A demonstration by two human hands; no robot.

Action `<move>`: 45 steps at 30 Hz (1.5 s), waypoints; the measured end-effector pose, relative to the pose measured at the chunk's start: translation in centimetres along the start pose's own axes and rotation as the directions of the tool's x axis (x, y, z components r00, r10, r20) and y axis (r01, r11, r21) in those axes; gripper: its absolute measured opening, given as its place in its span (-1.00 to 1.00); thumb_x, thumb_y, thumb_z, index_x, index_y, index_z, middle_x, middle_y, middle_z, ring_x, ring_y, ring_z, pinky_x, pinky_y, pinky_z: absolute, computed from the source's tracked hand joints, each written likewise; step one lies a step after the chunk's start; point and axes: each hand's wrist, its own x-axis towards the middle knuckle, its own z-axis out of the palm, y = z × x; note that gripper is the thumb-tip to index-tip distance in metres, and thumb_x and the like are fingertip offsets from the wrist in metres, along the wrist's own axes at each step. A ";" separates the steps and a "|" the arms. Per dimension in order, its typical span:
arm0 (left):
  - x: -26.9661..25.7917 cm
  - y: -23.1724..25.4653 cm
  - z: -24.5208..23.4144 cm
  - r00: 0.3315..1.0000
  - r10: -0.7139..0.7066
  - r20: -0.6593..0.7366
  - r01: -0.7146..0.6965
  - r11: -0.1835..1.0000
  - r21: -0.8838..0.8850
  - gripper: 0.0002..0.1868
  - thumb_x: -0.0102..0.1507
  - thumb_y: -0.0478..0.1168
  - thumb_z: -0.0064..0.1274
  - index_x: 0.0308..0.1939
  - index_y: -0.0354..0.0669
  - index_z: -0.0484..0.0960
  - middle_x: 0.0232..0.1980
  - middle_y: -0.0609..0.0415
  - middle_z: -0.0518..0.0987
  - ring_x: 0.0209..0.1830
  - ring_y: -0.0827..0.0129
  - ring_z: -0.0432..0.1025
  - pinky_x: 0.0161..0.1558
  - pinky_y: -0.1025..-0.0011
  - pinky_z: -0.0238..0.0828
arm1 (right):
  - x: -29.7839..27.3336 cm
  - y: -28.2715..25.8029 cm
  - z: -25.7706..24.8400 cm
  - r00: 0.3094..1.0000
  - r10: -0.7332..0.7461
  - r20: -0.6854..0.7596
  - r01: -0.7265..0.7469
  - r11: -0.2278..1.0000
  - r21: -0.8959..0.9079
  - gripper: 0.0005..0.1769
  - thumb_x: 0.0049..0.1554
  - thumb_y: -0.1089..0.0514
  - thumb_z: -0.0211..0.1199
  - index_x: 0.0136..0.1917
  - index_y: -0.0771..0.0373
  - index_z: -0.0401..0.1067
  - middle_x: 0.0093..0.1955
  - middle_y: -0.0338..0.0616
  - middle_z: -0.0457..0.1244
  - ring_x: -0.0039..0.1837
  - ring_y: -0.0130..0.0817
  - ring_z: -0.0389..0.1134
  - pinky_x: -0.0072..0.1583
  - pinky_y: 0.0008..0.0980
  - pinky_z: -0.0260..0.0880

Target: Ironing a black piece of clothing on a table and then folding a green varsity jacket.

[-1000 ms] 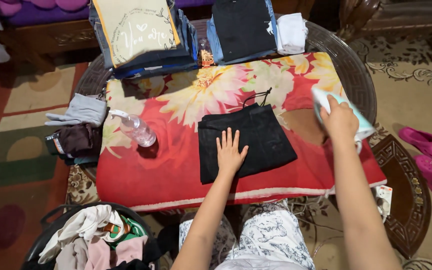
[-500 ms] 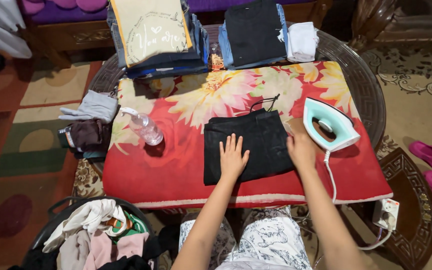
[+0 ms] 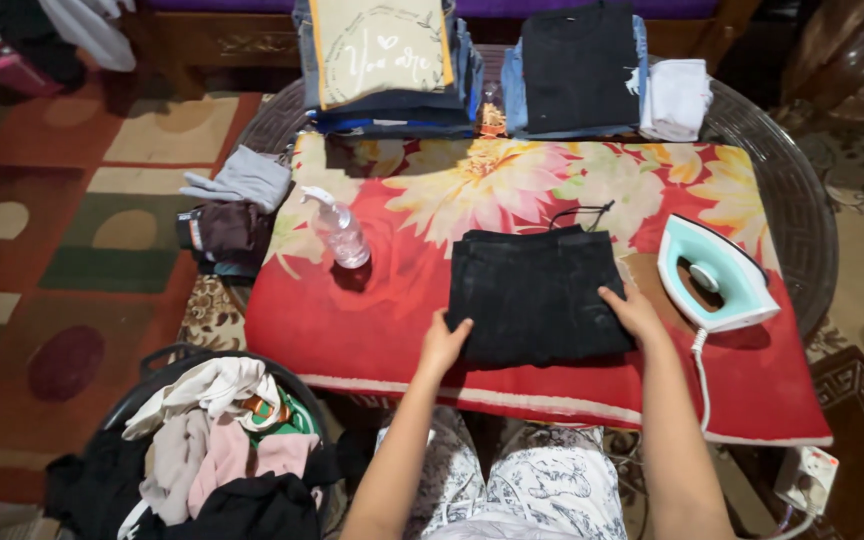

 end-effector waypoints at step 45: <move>35.8 20.3 -26.0 0.650 0.679 -0.341 -0.412 0.692 0.594 -0.18 0.21 0.06 0.19 0.49 0.00 0.26 0.39 -0.26 0.37 0.43 -0.14 0.20 0.35 -0.17 0.08 | 19.7 -43.6 18.9 0.335 -0.857 -0.392 0.668 0.509 -0.542 -0.39 0.19 0.21 0.21 0.50 0.24 0.24 0.50 0.10 0.17 0.54 0.11 0.16 0.51 0.12 0.08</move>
